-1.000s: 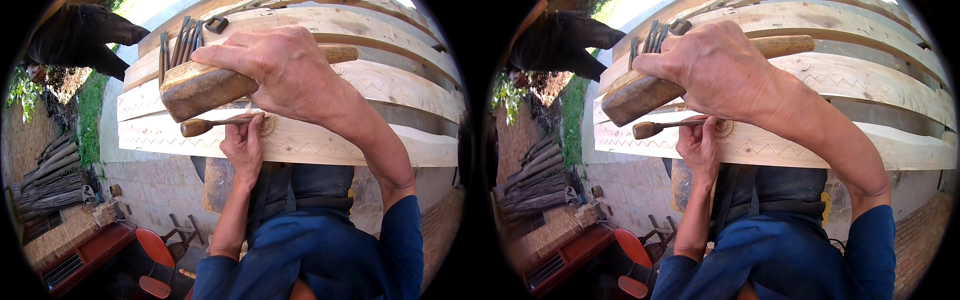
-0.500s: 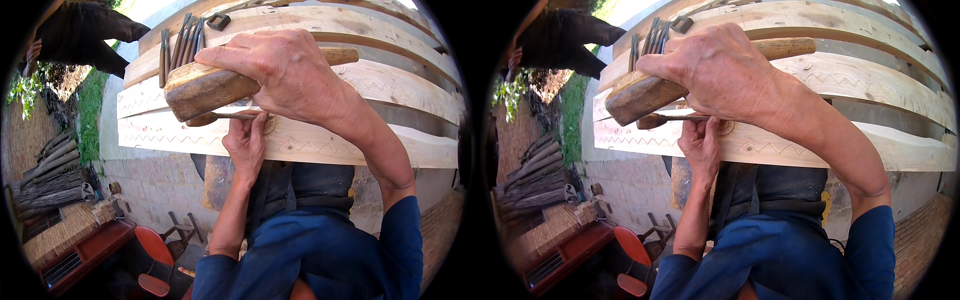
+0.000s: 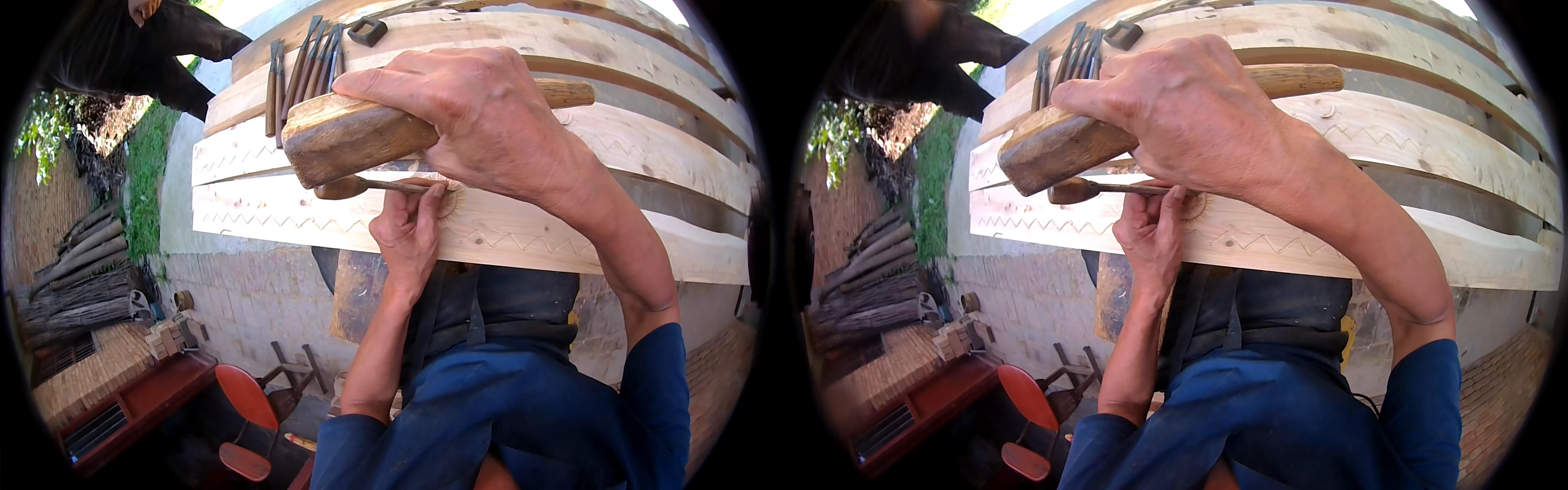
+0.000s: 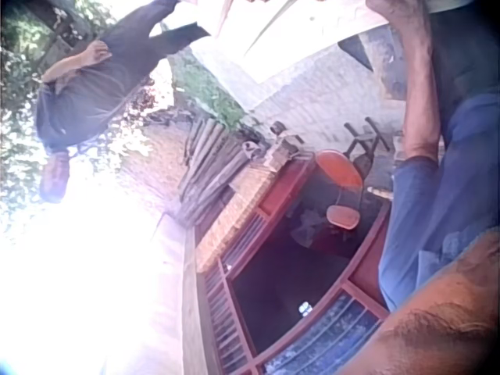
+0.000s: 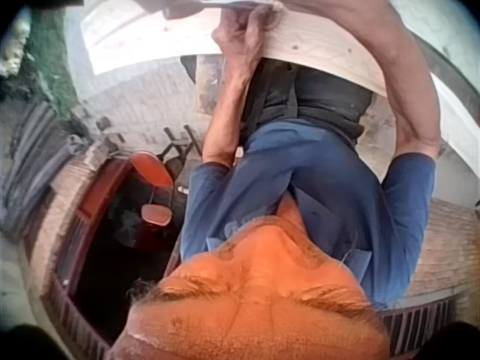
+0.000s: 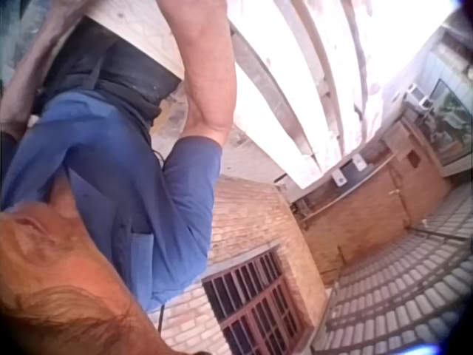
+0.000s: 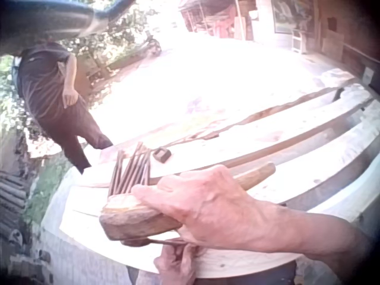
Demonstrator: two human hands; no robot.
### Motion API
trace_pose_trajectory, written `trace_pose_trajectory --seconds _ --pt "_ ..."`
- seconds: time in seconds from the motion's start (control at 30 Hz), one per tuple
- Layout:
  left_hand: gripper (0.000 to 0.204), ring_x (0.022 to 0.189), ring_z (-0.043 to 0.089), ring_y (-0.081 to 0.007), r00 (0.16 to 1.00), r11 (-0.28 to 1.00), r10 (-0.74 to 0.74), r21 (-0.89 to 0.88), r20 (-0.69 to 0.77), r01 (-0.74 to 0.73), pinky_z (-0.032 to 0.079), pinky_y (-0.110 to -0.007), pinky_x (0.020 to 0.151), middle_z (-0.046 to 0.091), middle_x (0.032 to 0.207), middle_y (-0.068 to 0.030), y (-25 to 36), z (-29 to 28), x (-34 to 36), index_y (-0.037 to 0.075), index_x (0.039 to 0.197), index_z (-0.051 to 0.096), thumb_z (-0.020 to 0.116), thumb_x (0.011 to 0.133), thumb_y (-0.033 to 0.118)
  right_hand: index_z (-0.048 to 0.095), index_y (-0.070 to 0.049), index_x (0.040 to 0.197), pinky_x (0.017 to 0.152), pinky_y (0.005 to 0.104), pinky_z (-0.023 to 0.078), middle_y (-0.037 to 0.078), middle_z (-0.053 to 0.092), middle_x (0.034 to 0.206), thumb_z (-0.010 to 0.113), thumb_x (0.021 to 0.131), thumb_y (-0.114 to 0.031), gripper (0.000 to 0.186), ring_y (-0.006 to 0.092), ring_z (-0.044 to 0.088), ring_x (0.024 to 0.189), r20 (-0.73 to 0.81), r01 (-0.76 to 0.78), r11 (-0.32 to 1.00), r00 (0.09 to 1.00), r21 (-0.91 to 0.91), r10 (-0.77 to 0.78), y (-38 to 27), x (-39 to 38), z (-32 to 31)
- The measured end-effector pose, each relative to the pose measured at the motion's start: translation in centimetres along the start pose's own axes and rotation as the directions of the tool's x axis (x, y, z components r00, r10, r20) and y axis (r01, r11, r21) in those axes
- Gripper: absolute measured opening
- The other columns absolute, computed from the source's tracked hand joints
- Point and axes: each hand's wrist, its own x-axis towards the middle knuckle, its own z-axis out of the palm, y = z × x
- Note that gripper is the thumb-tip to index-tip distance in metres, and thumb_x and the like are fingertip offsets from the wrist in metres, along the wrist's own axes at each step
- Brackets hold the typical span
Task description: The person carves a decorative spiral pattern into a long wooden plank using a chisel and a wooden mallet. They repeatedly strike the chisel to deepen the design and occasionally switch to a smaller chisel for finer details.
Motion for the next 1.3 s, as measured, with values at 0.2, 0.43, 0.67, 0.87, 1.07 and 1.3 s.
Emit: trace_pose_trajectory --seconds 0.2,0.43,0.67,0.87,1.07,1.3 --pt "0.013 0.071 0.071 -0.0081 0.999 0.998 0.027 0.056 -0.019 -0.026 0.054 -0.025 0.067 0.081 0.08 -0.0125 0.4 0.0 -0.1 -0.002 0.111 0.074 0.08 0.103 0.006 0.076 -0.022 0.129 0.072 0.0456 0.063 0.009 0.079 0.093 0.084 0.079 -0.003 0.054 0.0312 0.081 0.087 -0.103 0.049 0.997 0.994 0.059 -0.043 -0.2 0.6 0.3" --pt "0.016 0.06 0.055 -0.0075 0.997 0.984 0.076 0.16 0.013 -0.077 0.045 -0.027 0.058 0.067 0.065 -0.0089 -1.3 -1.1 -0.5 -0.003 0.102 0.068 0.079 0.101 0.008 0.079 -0.019 0.115 0.08 0.0371 0.067 0.006 0.081 0.097 0.085 0.086 -0.02 0.03 0.0238 0.083 0.095 0.162 0.275 0.94 0.956 -0.2 -0.245 -3.6 3.4 0.6" --pt "0.016 0.06 0.059 -0.009 0.962 0.931 0.272 0.245 0.026 -0.27 0.046 -0.03 0.058 0.066 0.065 -0.0126 -0.3 -0.8 -0.3 -0.003 0.101 0.067 0.078 0.1 0.008 0.078 -0.013 0.108 0.079 0.0381 0.066 0.004 0.076 0.093 0.082 0.086 -0.017 0.023 0.0226 0.079 0.092 -0.006 0.296 0.942 0.954 -0.159 -0.301 -3.5 3.9 0.1" --pt "0.014 0.057 0.068 -0.0277 0.977 0.934 0.21 0.287 0.043 -0.213 0.05 -0.038 0.058 0.07 0.072 -0.0172 -0.1 -0.4 -0.3 -0.001 0.101 0.07 0.081 0.098 0.005 0.077 -0.019 0.117 0.072 0.0345 0.064 0.001 0.071 0.091 0.082 0.083 -0.018 0.035 0.0208 0.078 0.09 -0.053 0.268 0.953 0.959 -0.14 -0.277 -2.4 3.3 -0.7" --pt "0.012 0.062 0.072 -0.0323 0.897 0.819 0.413 0.365 0.158 -0.442 0.052 -0.041 0.057 0.074 0.077 -0.0153 1.1 0.5 0.7 0.002 0.101 0.075 0.084 0.094 0.004 0.077 -0.023 0.135 0.078 0.0376 0.063 -0.001 0.075 0.097 0.094 0.069 -0.021 0.068 0.0232 0.078 0.092 -0.07 0.132 0.984 0.988 -0.119 -0.14 -0.8 1.0 -3.0" --pt "0.009 0.089 0.077 -0.0104 0.992 0.973 -0.063 -0.226 -0.109 0.037 0.059 -0.024 0.08 0.084 0.095 -0.0107 0.4 0.5 -0.1 -0.003 0.115 0.07 0.074 0.108 0.002 0.077 -0.023 0.138 0.084 0.0378 0.063 0.002 0.08 0.108 0.093 0.072 -0.019 0.068 0.0243 0.079 0.098 -0.074 0.072 0.988 0.994 -0.136 -0.082 -0.1 -0.4 -2.6"
